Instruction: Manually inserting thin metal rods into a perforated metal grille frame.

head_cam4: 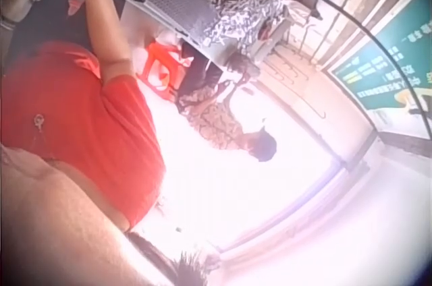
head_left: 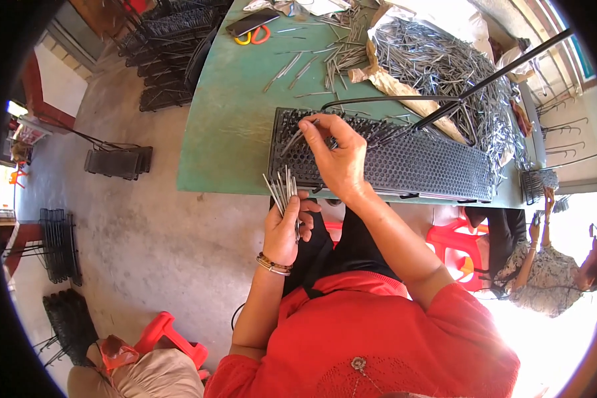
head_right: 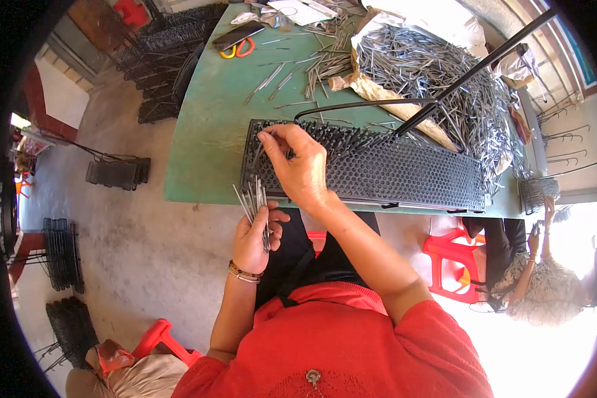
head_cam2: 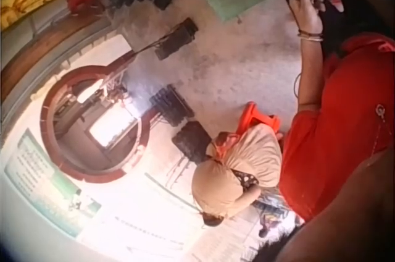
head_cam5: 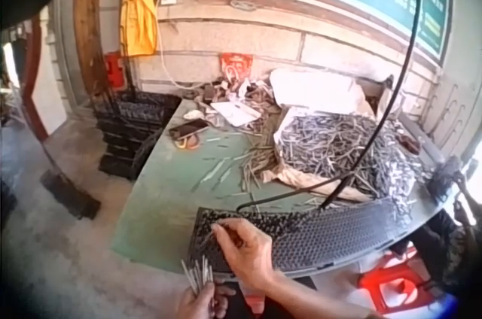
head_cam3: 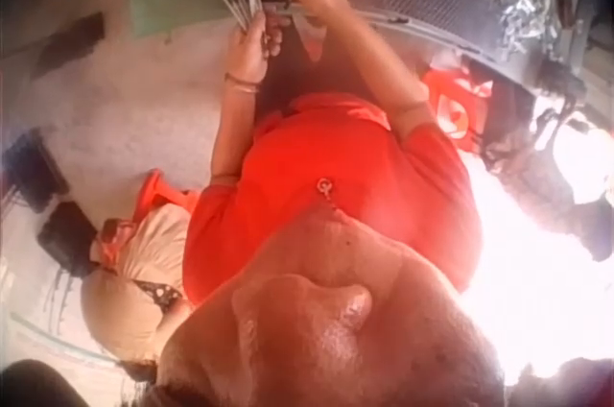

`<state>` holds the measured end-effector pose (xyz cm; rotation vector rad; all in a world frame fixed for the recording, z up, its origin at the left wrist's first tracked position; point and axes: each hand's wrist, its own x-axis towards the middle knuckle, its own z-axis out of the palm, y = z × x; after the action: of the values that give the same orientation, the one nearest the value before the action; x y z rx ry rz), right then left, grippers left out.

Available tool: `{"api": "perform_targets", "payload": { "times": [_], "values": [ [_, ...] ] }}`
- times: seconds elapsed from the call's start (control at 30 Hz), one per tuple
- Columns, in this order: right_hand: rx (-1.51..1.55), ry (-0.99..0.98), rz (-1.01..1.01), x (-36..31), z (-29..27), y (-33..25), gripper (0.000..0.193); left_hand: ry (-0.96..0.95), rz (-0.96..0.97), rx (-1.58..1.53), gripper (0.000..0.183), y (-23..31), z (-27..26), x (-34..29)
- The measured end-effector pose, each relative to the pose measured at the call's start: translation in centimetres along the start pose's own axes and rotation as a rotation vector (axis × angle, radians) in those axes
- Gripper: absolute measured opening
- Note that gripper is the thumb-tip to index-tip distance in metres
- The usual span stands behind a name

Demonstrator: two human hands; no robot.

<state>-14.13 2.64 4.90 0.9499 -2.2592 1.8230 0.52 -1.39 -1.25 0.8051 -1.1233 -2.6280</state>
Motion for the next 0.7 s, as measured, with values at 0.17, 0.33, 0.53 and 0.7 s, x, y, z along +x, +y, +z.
{"api": "perform_targets", "payload": {
  "times": [0.17, 0.33, 0.53, 0.7],
  "values": [
    [-0.056, -0.042, -0.107, -0.8, 1.1, 0.8, 0.013, -0.001, 0.031, 0.027, 0.028, 0.0, -0.1, 0.0],
    [-0.137, -0.154, -0.424, 0.1, 1.0, 0.9, 0.013, -0.012, 0.051, 0.084, 0.028, 0.4, 0.0, -0.1],
    [-0.218, -0.2, -0.478, 0.0, 0.7, 0.9, 0.016, -0.014, 0.041, 0.098, 0.026, 0.4, -0.3, -0.2],
    [-0.163, -0.227, -0.247, -0.7, 0.9, 1.1, 0.02, -0.037, 0.027, 0.072, 0.027, 0.4, -0.3, -0.2]
  ]
}}
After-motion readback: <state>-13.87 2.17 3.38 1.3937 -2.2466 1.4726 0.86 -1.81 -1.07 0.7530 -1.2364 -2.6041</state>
